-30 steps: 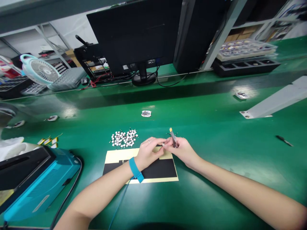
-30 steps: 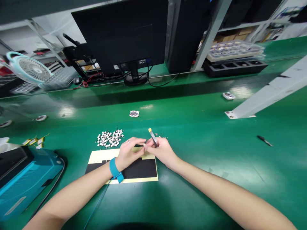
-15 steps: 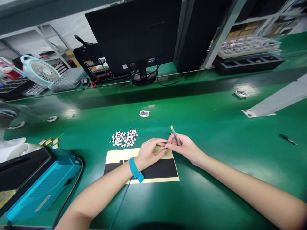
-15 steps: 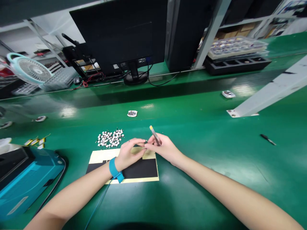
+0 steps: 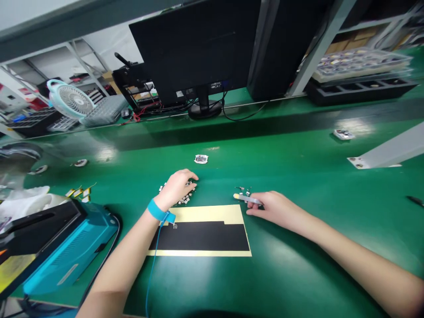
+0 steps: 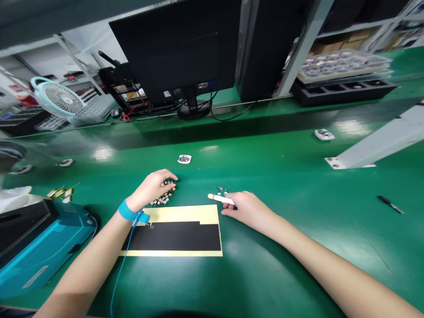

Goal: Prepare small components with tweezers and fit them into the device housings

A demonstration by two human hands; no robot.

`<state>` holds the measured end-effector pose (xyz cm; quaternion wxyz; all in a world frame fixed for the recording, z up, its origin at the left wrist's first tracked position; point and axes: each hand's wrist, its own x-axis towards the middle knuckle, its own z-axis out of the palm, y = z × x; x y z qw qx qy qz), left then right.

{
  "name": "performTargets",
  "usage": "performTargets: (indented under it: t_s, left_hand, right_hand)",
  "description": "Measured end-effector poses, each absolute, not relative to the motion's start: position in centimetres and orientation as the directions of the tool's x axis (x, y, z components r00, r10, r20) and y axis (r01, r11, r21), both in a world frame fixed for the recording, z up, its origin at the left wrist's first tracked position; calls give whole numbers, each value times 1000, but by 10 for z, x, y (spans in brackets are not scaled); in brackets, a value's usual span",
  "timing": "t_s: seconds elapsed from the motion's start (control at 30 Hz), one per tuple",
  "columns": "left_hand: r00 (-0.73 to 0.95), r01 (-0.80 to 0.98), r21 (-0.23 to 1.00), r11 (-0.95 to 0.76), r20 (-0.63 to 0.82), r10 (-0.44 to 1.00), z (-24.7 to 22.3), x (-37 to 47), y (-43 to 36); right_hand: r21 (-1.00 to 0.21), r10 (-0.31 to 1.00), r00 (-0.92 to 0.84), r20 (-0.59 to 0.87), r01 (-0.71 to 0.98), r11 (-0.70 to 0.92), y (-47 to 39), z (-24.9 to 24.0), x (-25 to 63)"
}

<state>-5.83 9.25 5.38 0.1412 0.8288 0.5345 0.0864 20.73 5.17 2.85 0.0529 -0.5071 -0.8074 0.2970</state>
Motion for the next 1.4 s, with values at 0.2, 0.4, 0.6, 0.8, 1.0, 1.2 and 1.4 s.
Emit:
performTargets:
  t_s: [0.2,0.4,0.6,0.8,1.0,1.2,1.4]
  left_hand:
    - [393,919,79,-387,-72,917,50,-59,91]
    - [396,917,5,-398,-103,912,43,-57,89]
    - [409,912,52,-406,-80,909,37,-53,88]
    - [498,819,347,-457,-32,867,49,-36,77]
    - [481,524,820,-230,-62,874,53,-19,65]
    - [444,61,974,218,-222,868,32,-11,65]
    - [449,-155,919,362,-261,855,21,-9,65]
  right_hand:
    - [-428,878,-479,26,788,443,45,30,203]
    - [-461,789,-614,1,700,546,16,16,170]
    - [-249,733,-674,-88,728,639,3,10,154]
    - [-134,733,-665,-138,746,652,-2,16,151]
    - [-181,744,-654,-133,755,631,0,17,148]
    - [-275,754,-643,-137,756,594,3,18,148]
    - [-439,804,-580,-132,761,477,8,17,148]
